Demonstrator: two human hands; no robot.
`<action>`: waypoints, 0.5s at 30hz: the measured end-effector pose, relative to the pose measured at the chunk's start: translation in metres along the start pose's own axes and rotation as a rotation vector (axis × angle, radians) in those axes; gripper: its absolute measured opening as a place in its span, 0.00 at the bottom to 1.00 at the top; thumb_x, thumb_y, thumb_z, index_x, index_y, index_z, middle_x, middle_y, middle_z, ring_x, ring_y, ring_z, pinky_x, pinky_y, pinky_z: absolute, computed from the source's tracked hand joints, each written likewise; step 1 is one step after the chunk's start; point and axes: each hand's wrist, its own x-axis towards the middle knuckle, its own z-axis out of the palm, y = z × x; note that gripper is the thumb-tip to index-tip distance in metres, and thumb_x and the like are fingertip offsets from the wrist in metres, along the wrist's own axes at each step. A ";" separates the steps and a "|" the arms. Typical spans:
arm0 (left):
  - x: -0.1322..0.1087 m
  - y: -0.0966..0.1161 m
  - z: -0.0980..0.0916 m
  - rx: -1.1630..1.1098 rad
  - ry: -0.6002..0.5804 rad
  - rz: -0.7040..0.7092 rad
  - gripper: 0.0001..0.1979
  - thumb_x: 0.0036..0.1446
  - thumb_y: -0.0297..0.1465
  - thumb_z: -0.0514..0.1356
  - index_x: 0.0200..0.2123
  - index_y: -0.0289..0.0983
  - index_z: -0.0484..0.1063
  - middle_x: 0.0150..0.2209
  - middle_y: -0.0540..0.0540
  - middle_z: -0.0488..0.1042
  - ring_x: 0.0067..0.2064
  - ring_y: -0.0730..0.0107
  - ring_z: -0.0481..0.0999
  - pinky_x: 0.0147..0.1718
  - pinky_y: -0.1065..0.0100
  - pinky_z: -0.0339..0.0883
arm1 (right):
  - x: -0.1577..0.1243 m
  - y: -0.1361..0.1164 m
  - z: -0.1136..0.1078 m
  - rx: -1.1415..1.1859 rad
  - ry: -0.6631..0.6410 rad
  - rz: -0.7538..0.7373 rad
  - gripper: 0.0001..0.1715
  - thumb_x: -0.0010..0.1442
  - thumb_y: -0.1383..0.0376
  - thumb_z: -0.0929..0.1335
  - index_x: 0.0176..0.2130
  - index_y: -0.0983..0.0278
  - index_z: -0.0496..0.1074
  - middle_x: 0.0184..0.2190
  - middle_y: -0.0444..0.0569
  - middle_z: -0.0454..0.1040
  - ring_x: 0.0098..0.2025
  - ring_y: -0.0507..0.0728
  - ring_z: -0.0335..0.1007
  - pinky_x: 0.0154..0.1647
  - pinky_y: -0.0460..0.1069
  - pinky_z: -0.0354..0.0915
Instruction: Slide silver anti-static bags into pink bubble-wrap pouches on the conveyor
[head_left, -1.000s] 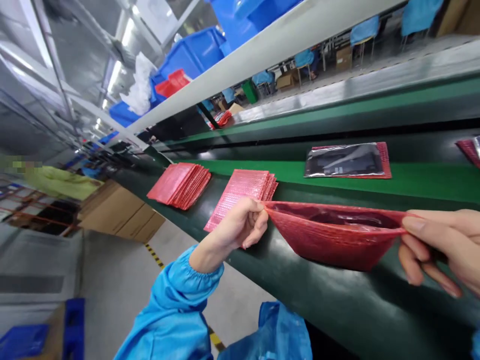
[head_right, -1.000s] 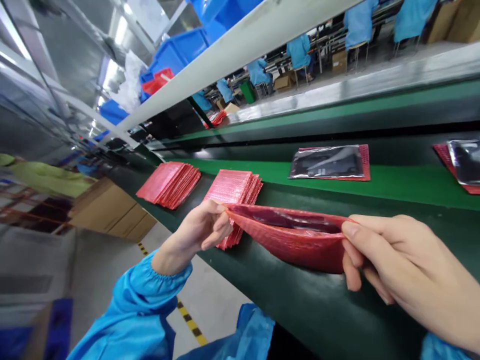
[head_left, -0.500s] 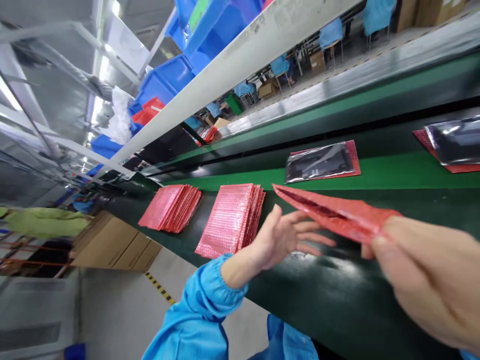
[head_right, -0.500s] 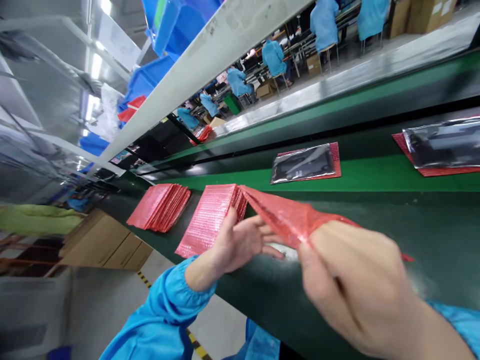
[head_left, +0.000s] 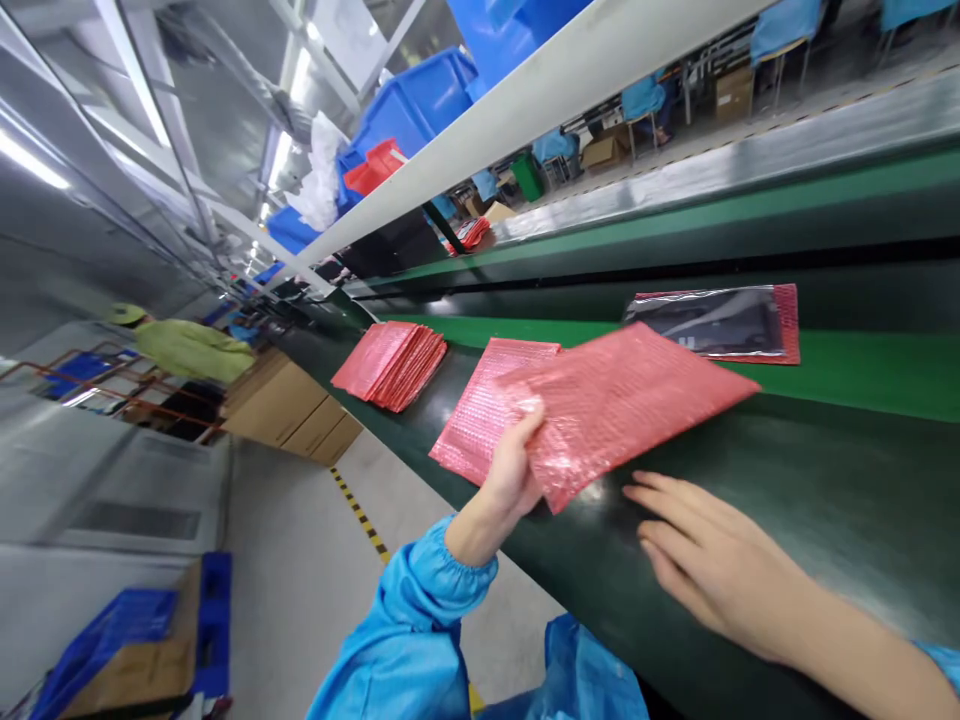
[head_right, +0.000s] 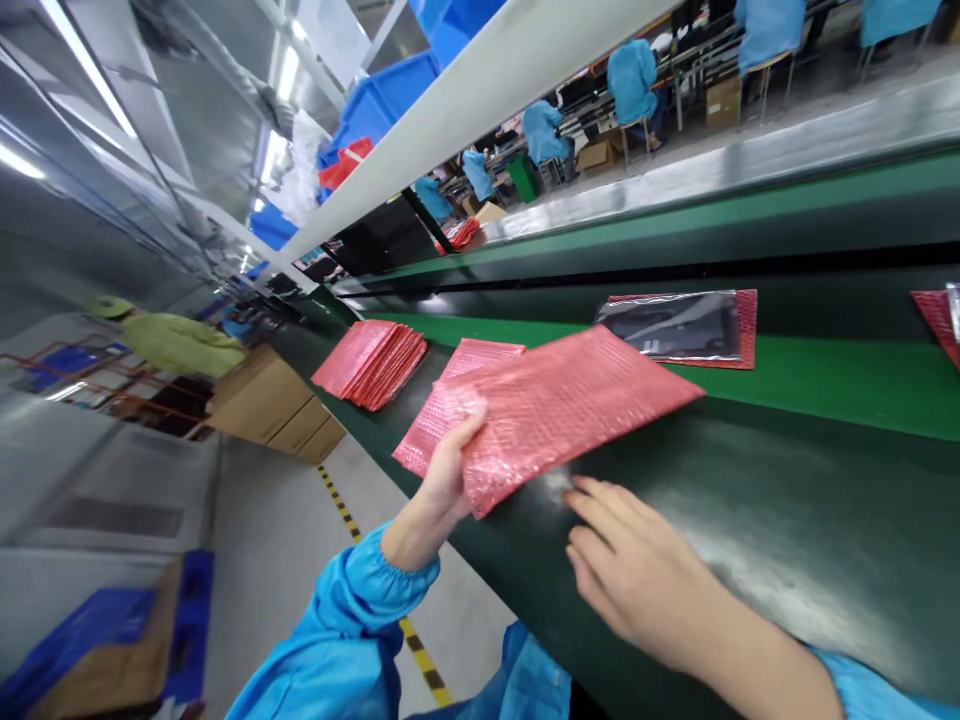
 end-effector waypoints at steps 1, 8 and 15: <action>0.001 0.007 -0.013 -0.047 0.095 0.089 0.12 0.54 0.31 0.67 0.42 0.32 0.78 0.39 0.41 0.84 0.43 0.55 0.84 0.52 0.57 0.76 | -0.005 0.009 0.005 -0.025 -0.030 0.028 0.17 0.71 0.69 0.61 0.38 0.65 0.78 0.52 0.58 0.78 0.60 0.64 0.72 0.57 0.59 0.73; 0.015 0.034 -0.100 -0.126 0.438 0.264 0.09 0.42 0.21 0.58 0.30 0.34 0.74 0.27 0.48 0.80 0.35 0.62 0.83 0.40 0.66 0.78 | -0.021 0.115 0.019 -0.213 -0.266 0.337 0.23 0.71 0.59 0.61 0.34 0.66 0.81 0.46 0.63 0.80 0.44 0.66 0.81 0.40 0.57 0.75; 0.006 0.027 -0.158 0.399 0.469 0.018 0.08 0.55 0.29 0.64 0.26 0.32 0.74 0.19 0.43 0.77 0.18 0.68 0.75 0.18 0.73 0.69 | -0.001 0.239 -0.036 -0.478 -0.366 1.121 0.39 0.69 0.42 0.62 0.33 0.71 0.84 0.28 0.73 0.76 0.26 0.67 0.77 0.25 0.57 0.54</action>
